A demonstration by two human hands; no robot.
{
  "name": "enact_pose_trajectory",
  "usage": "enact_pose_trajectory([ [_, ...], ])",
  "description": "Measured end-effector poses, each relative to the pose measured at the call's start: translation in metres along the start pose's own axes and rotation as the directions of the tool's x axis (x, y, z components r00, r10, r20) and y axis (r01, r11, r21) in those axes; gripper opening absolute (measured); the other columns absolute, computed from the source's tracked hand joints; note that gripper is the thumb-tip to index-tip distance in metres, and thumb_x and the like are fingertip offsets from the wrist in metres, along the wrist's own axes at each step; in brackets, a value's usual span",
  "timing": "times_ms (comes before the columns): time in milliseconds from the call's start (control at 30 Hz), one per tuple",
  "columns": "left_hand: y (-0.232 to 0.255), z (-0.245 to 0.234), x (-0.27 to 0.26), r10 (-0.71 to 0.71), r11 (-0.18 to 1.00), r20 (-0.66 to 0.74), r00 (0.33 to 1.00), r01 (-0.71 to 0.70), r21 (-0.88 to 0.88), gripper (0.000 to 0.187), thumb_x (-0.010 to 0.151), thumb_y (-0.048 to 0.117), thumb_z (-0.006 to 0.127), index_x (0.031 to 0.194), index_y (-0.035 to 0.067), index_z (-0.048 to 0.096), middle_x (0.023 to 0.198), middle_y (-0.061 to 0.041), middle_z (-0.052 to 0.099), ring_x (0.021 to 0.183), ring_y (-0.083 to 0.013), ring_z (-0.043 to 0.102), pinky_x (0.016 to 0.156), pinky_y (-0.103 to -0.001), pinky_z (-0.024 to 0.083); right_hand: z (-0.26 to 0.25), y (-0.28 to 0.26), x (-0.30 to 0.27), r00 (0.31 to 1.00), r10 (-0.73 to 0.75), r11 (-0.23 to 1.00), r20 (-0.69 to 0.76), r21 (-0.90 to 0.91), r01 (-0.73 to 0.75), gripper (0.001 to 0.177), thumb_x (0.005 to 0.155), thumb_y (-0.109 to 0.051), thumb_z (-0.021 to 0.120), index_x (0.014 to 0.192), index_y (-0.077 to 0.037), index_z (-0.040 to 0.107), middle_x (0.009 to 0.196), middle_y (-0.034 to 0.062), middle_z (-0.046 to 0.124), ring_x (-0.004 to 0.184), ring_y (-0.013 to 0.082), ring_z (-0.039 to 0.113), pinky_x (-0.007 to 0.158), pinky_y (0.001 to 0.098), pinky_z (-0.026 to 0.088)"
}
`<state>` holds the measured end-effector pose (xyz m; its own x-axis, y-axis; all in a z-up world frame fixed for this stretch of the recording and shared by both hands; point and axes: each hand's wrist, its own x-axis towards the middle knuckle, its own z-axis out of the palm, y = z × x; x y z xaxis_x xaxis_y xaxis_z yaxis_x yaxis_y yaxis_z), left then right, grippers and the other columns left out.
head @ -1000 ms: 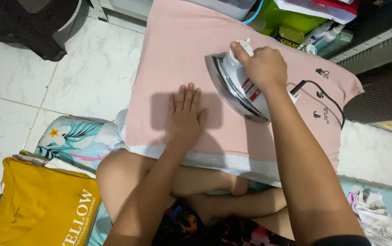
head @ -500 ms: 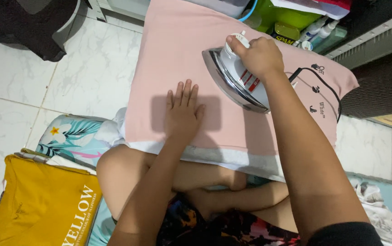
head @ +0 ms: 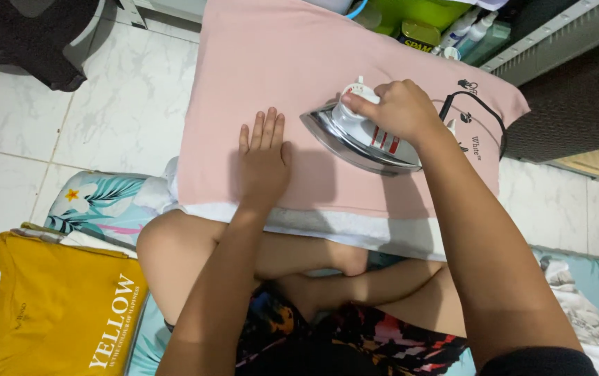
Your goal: The recorder irons a pink t-shirt on a flat surface while sitting on the floor.
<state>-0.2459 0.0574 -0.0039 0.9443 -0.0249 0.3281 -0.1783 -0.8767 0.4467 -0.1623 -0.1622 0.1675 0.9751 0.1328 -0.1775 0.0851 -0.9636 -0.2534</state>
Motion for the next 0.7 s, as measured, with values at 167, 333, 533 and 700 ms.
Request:
enact_pose_trajectory([
  [167, 0.0, 0.0, -0.001, 0.009, 1.0, -0.003, 1.0, -0.009, -0.001, 0.054, 0.106, 0.026, 0.042, 0.156, 0.006, 0.043, 0.165, -0.01, 0.037, 0.154, -0.0262, 0.03, 0.126, -0.052, 0.014, -0.002, 0.01, -0.016, 0.999, -0.021, 0.999, 0.044, -0.032, 0.023, 0.082, 0.083, -0.078, 0.062, 0.081, 0.002, 0.076, 0.062, 0.0236, 0.067, 0.063, 0.0347, 0.07, 0.067, 0.0448, 0.056],
  [333, 0.004, -0.009, -0.003, 0.048, 0.999, -0.03, 0.998, -0.047, 0.008, 0.053, 0.108, 0.025, 0.043, 0.156, 0.004, 0.044, 0.165, -0.011, 0.039, 0.154, -0.0274, 0.031, 0.126, -0.052, 0.017, 0.001, 0.015, -0.033, 0.996, -0.057, 0.997, 0.069, -0.038, 0.06, 0.079, 0.081, -0.077, 0.064, 0.078, 0.001, 0.076, 0.06, 0.0199, 0.068, 0.062, 0.0321, 0.071, 0.067, 0.0429, 0.056],
  [533, 0.006, -0.011, -0.004, 0.091, 0.996, -0.102, 0.991, -0.088, 0.032, 0.049, 0.107, 0.022, 0.049, 0.152, 0.002, 0.05, 0.161, -0.014, 0.044, 0.152, -0.0302, 0.037, 0.126, -0.053, 0.021, -0.006, 0.007, -0.055, 0.988, -0.066, 0.989, 0.142, -0.125, 0.084, 0.077, 0.083, -0.076, 0.064, 0.073, 0.0, 0.075, 0.056, 0.0187, 0.065, 0.058, 0.0306, 0.07, 0.064, 0.0411, 0.056],
  [700, 0.003, -0.003, -0.002, 0.11, 0.992, -0.114, 0.987, -0.101, 0.082, 0.051, 0.105, 0.021, 0.05, 0.152, 0.001, 0.05, 0.16, -0.015, 0.045, 0.149, -0.0308, 0.039, 0.123, -0.054, 0.022, 0.002, 0.019, -0.065, 0.978, -0.116, 0.988, 0.173, -0.079, 0.131, 0.07, 0.08, -0.074, 0.063, 0.083, -0.006, 0.078, 0.058, 0.0173, 0.067, 0.059, 0.0329, 0.071, 0.064, 0.0429, 0.057],
])
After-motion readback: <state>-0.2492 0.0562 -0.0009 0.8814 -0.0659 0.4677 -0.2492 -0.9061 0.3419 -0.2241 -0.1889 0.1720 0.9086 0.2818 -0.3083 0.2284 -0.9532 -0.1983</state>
